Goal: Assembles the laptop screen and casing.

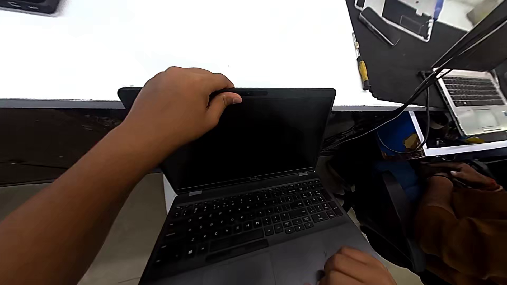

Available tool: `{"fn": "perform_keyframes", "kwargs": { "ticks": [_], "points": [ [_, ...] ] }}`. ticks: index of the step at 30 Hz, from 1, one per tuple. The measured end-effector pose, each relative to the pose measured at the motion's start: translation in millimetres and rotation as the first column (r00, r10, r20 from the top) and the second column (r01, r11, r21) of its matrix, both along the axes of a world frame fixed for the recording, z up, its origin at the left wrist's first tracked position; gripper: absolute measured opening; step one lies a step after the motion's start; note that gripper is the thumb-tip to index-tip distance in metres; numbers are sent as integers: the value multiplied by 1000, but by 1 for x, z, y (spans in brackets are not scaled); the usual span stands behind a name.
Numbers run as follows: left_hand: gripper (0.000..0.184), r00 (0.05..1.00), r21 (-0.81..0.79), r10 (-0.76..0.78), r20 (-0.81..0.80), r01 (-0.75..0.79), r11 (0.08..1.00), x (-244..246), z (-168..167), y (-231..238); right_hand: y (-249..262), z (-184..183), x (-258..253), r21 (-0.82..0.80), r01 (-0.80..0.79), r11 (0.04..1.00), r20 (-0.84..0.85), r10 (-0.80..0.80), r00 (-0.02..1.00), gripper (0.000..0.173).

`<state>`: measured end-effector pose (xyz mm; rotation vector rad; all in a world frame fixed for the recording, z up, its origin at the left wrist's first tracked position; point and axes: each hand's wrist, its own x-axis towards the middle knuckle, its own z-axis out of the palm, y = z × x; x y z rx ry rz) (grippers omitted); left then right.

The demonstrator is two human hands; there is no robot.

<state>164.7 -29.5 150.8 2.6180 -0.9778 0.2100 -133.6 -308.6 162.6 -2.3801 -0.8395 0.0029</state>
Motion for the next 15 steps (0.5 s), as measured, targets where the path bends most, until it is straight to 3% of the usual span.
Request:
{"fn": "perform_keyframes", "kwargs": {
  "ticks": [2, 4, 8, 12, 14, 15],
  "points": [
    [46, 999, -37, -2, 37, 3, 999, -4, -1, 0, -9, 11, 10, -1, 41, 999, -111, -41, 993, 25],
    [43, 995, -89, 3, 97, 6, 996, -12, 0, 3, -28, 16, 27, 19, 188, 982, -151, -184, 971, 26],
    [43, 986, -101, 71, 151, -56, 993, -27, -1, 23, -78, -24, 74, -21, 520, 854, -39, -521, 853, 25],
    [43, 967, -216, 195, 163, -157, 964, -36, -36, 80, -106, -89, 90, -381, 496, 780, 85, -504, 859, 23],
    [40, 962, -216, 76, 264, -18, 976, -29, -47, 82, -122, -105, 88, -398, 551, 734, 141, -544, 827, 23],
    [29, 932, -107, 39, 361, 0, 994, -35, -30, 62, -133, -103, 88, -332, 622, 709, 180, -599, 780, 21]
  ]
}}
